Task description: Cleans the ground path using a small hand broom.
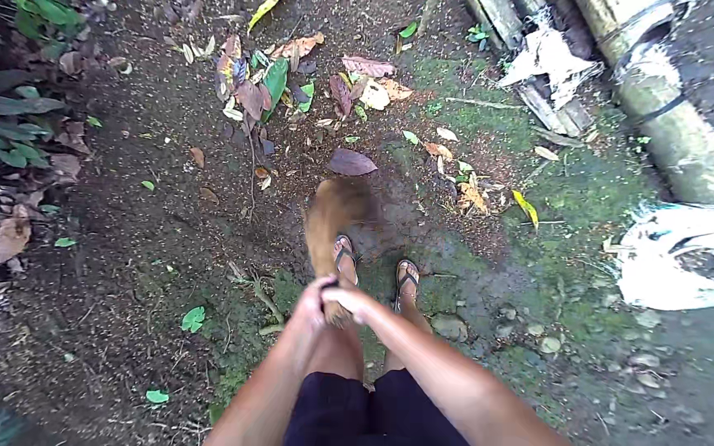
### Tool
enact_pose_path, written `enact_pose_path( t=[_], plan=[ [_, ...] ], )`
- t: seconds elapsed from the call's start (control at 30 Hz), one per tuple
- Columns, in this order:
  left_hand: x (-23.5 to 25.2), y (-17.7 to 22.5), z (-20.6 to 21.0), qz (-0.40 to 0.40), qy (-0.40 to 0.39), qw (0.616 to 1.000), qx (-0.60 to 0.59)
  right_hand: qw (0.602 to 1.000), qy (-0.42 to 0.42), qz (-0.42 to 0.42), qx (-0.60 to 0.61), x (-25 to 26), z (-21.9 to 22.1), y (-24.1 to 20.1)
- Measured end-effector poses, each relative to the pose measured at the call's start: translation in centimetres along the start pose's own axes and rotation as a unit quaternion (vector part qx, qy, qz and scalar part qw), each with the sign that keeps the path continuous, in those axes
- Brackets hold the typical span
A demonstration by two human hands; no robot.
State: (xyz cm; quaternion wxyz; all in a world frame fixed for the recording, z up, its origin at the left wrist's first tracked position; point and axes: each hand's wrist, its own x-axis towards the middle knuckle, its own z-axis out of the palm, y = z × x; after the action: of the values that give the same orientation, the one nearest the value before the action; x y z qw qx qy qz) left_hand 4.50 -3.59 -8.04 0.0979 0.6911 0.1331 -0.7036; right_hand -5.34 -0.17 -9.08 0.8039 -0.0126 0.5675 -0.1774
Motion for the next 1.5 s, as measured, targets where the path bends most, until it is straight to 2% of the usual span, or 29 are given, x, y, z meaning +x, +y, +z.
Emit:
enact_pose_path(
  t=[0.1,0.2,0.27,0.37,0.47,0.53,0.6,0.67,0.73,0.8,0.9,1.0,1.1,1.2,1.27,1.33,1.4,1.5],
  plan=[
    [2.7,5.2,0.6,0.114,0.044,0.992,-0.023,0.994,-0.086,-0.040,-0.052,6.3,0.5,-4.8],
    [2.3,4.2,-1.6,0.173,0.013,0.985,-0.002,0.986,-0.129,-0.063,-0.080,6.1,1.2,-4.4],
    [-0.7,1.4,-3.5,0.163,0.005,0.986,0.030,0.985,-0.149,-0.043,-0.079,2.9,2.0,-2.3],
    [-5.3,-3.3,-4.3,0.054,0.052,0.995,0.059,0.983,-0.170,0.063,-0.018,-3.0,1.3,1.2],
    [-5.2,-5.2,-1.0,-0.046,0.013,0.994,0.101,0.981,-0.103,0.156,0.062,-6.3,-2.5,1.1],
    [-2.7,-3.2,3.5,-0.096,-0.092,0.981,0.143,0.981,-0.029,0.167,0.091,-6.0,-5.7,-2.1],
    [0.5,0.3,7.9,-0.095,-0.169,0.965,0.176,0.990,0.048,0.113,0.075,-4.3,-8.0,-6.2],
    [3.5,3.2,10.2,-0.036,-0.201,0.959,0.194,0.997,0.075,0.029,0.014,-1.5,-9.4,-9.2],
    [5.1,3.4,8.7,0.023,-0.190,0.965,0.180,0.997,0.063,-0.026,-0.046,0.6,-8.9,-8.7],
    [4.1,1.6,5.8,0.048,-0.146,0.976,0.155,0.995,0.031,-0.045,-0.084,0.8,-7.2,-5.9],
    [-0.3,-3.1,1.4,0.043,-0.099,0.988,0.110,0.997,-0.034,0.017,-0.063,-2.6,-5.2,-1.3],
    [-3.2,-5.6,1.0,-0.002,-0.035,0.995,0.098,0.987,-0.094,0.126,-0.015,-5.0,-5.3,-0.2],
    [-0.3,-1.0,4.6,-0.061,-0.064,0.990,0.112,0.989,-0.038,0.142,-0.015,-2.2,-6.2,-5.0],
    [5.1,6.1,7.3,0.009,-0.099,0.983,0.155,0.998,0.026,0.037,-0.033,3.7,-6.5,-9.8],
    [7.5,8.3,6.8,0.075,-0.104,0.979,0.158,0.997,0.028,-0.034,-0.061,6.7,-6.0,-10.7],
    [7.8,7.8,4.4,0.123,-0.113,0.977,0.131,0.993,0.012,-0.086,-0.082,7.8,-4.4,-9.5],
    [5.6,5.9,2.2,0.149,-0.119,0.976,0.106,0.990,-0.011,-0.104,-0.099,6.6,-3.0,-7.4],
    [0.2,2.4,2.0,0.142,-0.080,0.984,0.075,0.992,-0.074,-0.050,-0.090,1.9,-3.0,-6.2]
  ],
)
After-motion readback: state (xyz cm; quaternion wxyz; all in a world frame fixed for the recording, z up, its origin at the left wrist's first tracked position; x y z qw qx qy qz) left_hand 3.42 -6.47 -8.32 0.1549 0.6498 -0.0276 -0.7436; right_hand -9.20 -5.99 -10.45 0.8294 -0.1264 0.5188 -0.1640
